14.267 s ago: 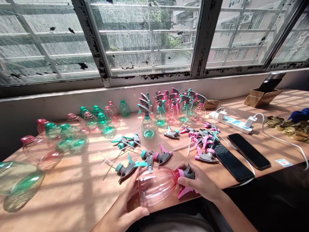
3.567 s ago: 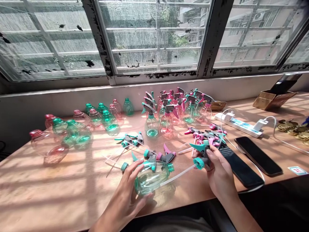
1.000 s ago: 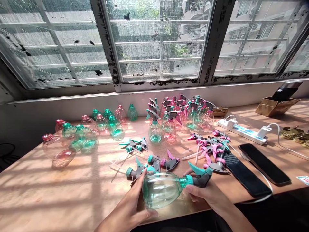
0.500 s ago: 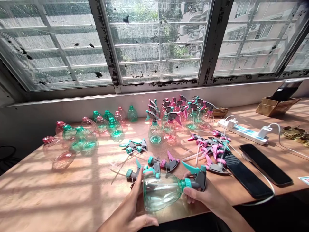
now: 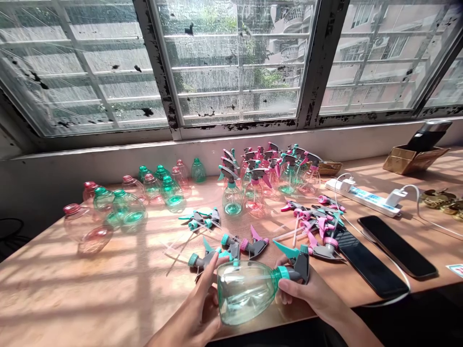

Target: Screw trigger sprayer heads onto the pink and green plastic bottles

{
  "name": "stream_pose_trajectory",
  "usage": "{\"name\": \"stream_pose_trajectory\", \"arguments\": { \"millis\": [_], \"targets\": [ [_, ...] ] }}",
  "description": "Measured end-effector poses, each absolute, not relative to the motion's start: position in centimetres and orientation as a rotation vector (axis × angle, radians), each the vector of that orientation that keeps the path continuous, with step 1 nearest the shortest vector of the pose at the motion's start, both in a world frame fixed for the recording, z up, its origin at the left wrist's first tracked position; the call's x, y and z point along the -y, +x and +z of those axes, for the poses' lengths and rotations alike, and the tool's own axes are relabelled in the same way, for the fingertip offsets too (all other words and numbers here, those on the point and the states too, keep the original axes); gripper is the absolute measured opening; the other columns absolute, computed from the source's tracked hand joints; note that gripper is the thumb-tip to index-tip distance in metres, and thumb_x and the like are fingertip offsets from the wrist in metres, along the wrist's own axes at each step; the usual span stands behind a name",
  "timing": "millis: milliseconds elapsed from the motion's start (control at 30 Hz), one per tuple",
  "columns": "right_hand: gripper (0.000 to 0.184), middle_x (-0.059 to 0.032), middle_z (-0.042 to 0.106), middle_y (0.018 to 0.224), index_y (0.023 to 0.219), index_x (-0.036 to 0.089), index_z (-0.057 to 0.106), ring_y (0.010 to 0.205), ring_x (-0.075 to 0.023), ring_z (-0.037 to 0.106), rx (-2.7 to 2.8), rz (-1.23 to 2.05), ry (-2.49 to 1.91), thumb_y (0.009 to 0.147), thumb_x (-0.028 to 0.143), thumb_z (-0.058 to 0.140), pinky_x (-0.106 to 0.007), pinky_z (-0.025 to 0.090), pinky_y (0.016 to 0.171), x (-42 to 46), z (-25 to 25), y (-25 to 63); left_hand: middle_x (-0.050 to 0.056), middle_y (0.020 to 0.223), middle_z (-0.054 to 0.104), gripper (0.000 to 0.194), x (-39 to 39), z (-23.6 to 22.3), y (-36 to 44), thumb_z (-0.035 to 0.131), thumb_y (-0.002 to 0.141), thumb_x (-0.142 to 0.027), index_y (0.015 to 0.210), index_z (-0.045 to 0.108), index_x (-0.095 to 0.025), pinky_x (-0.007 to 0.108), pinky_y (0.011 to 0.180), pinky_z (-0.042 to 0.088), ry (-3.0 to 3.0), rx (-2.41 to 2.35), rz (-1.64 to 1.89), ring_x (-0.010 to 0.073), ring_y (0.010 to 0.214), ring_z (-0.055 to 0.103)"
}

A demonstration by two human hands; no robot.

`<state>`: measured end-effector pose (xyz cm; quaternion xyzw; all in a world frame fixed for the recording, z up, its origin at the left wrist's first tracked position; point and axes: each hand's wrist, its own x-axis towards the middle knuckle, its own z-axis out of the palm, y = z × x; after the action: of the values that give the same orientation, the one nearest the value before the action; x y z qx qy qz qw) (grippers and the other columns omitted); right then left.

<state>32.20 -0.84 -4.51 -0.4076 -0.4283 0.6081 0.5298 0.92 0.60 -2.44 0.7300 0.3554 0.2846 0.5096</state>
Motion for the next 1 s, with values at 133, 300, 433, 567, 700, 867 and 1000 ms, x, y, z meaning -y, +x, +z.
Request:
{"name": "stream_pose_trajectory", "arguments": {
  "millis": [133,300,433,567,700,867,1000],
  "targets": [
    [0.058,0.0025,0.075,0.064,0.105,0.02,0.065,0.057,-0.0169,0.067,1.059,1.488,-1.003,0.071,0.055,0.098,-0.031,0.055,0.061,1.0,-4.1,32.2,0.0,0.183,0.019,0.122,-0.9,-2.5,0.3,0.088,0.086,-0.035,0.171,0.002,-0.046,0.053,0.133,0.03,1.825,-0.873,0.61,0.0409,0.165,0.025],
    [0.057,0.0035,0.072,0.064,0.106,0.02,0.065,0.058,-0.0165,0.065,1.103,1.494,-1.005,0.074,0.058,0.095,-0.032,0.056,0.063,1.0,-3.4,32.0,0.001,0.179,0.031,0.093,-0.7,-1.8,0.0,0.065,0.102,-0.034,0.172,0.005,-0.039,0.053,0.135,0.022,1.89,-1.003,0.55,0.0389,0.166,0.021],
    [0.05,0.0019,0.072,0.066,0.102,0.019,0.068,0.061,-0.0183,0.066,1.174,1.49,-0.995,0.078,0.057,0.092,-0.034,0.056,0.064,0.9,-3.4,32.0,0.007,0.176,0.039,0.093,-1.2,-1.9,0.4,0.063,0.103,-0.046,0.173,0.002,-0.032,0.053,0.134,0.025,1.893,-1.032,0.579,0.0406,0.164,0.027],
    [0.047,0.0,0.072,0.066,0.097,0.018,0.071,0.061,-0.0187,0.065,1.22,1.438,-1.07,0.079,0.057,0.09,-0.033,0.052,0.063,0.8,-3.9,32.1,0.009,0.18,0.029,0.119,-1.8,-2.8,0.6,0.078,0.091,-0.057,0.172,-0.004,-0.03,0.052,0.133,0.025,1.87,-0.995,0.581,0.0413,0.165,0.022],
    [0.054,-0.0002,0.073,0.067,0.104,0.017,0.071,0.062,-0.0193,0.067,1.206,1.431,-1.096,0.077,0.059,0.092,-0.033,0.054,0.064,0.8,-4.1,32.1,0.006,0.183,0.016,0.138,-1.8,-3.2,0.3,0.09,0.077,-0.058,0.171,-0.009,-0.035,0.056,0.133,0.024,1.85,-0.95,0.574,0.0423,0.167,0.01],
    [0.055,-0.0012,0.076,0.065,0.103,0.017,0.068,0.06,-0.0192,0.068,1.202,1.45,-1.093,0.079,0.061,0.09,-0.033,0.056,0.062,0.8,-3.8,32.1,0.004,0.184,0.012,0.118,-1.3,-2.7,0.3,0.082,0.087,-0.055,0.172,0.001,-0.039,0.053,0.127,0.038,1.712,-0.974,0.578,0.0405,0.166,0.021],
    [0.055,-0.0004,0.076,0.064,0.102,0.019,0.065,0.059,-0.0197,0.071,1.175,1.457,-1.084,0.079,0.061,0.09,-0.034,0.058,0.062,0.8,-3.7,32.1,0.007,0.18,0.029,0.112,-1.2,-2.0,0.7,0.076,0.092,-0.053,0.171,-0.003,-0.04,0.046,0.111,0.057,1.661,-0.948,0.559,0.0415,0.15,0.05]
  ]
}}
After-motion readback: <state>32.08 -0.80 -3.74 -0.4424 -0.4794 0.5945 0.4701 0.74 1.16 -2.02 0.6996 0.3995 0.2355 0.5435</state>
